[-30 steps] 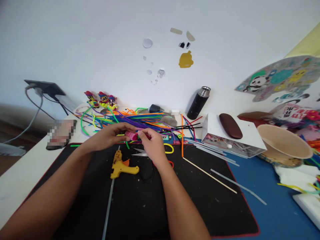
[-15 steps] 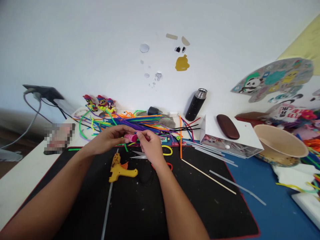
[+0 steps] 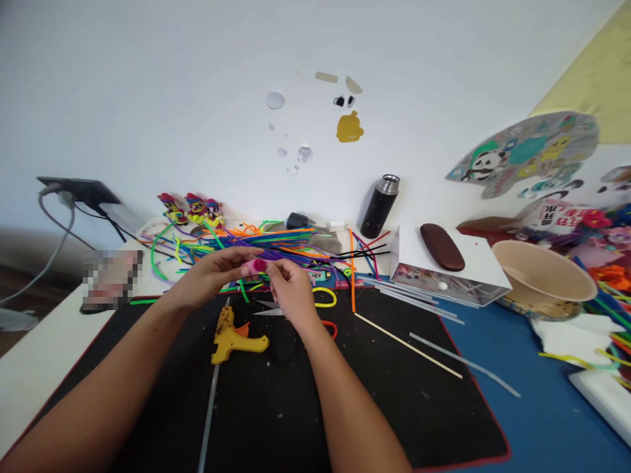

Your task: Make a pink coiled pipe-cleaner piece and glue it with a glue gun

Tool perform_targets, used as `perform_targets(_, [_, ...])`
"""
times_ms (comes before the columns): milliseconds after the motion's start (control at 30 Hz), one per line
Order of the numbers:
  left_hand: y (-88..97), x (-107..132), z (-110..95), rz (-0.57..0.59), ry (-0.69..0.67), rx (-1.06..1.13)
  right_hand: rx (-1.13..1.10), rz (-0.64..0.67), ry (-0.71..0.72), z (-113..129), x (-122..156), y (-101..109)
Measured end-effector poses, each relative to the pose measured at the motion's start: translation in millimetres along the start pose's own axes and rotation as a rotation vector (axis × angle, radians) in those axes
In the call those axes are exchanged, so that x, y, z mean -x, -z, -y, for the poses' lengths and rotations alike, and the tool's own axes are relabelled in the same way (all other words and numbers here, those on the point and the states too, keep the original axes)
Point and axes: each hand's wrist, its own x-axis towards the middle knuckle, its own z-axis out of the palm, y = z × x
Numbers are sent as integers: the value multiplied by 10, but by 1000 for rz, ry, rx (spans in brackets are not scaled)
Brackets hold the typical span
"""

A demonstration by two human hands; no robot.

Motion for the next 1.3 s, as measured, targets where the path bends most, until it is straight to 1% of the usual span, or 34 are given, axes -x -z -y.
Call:
perform_targets(267, [-32,-33,62,-36,4,3,26,-3,-14,-42,1,-20])
perform_targets(367, [-24,-44,97,-45,14,21,61,-12,9,-92,-8,-21])
perform_targets(500, [-33,-57,111,-68,24,13,254,-51,89,-135,-10,-13])
perform_targets(667, [-55,-74,123,-107,39,42,535,-75,196,-86,25,-16])
perform_targets(767, [-56,-78,142,-122,47,36,609,-63,232,-65,42,-27])
perform_targets(967, [-60,-83,135,-120,6,-75,701,-62,226,-60,54,-40])
perform_targets(1167, [-44,-89,216,-112,-46,-270,877,-28,202,-33,63,-48])
perform_targets(1300, [-36,-89,259,-121,-84,-424,948,-23,203,-38,60,-48])
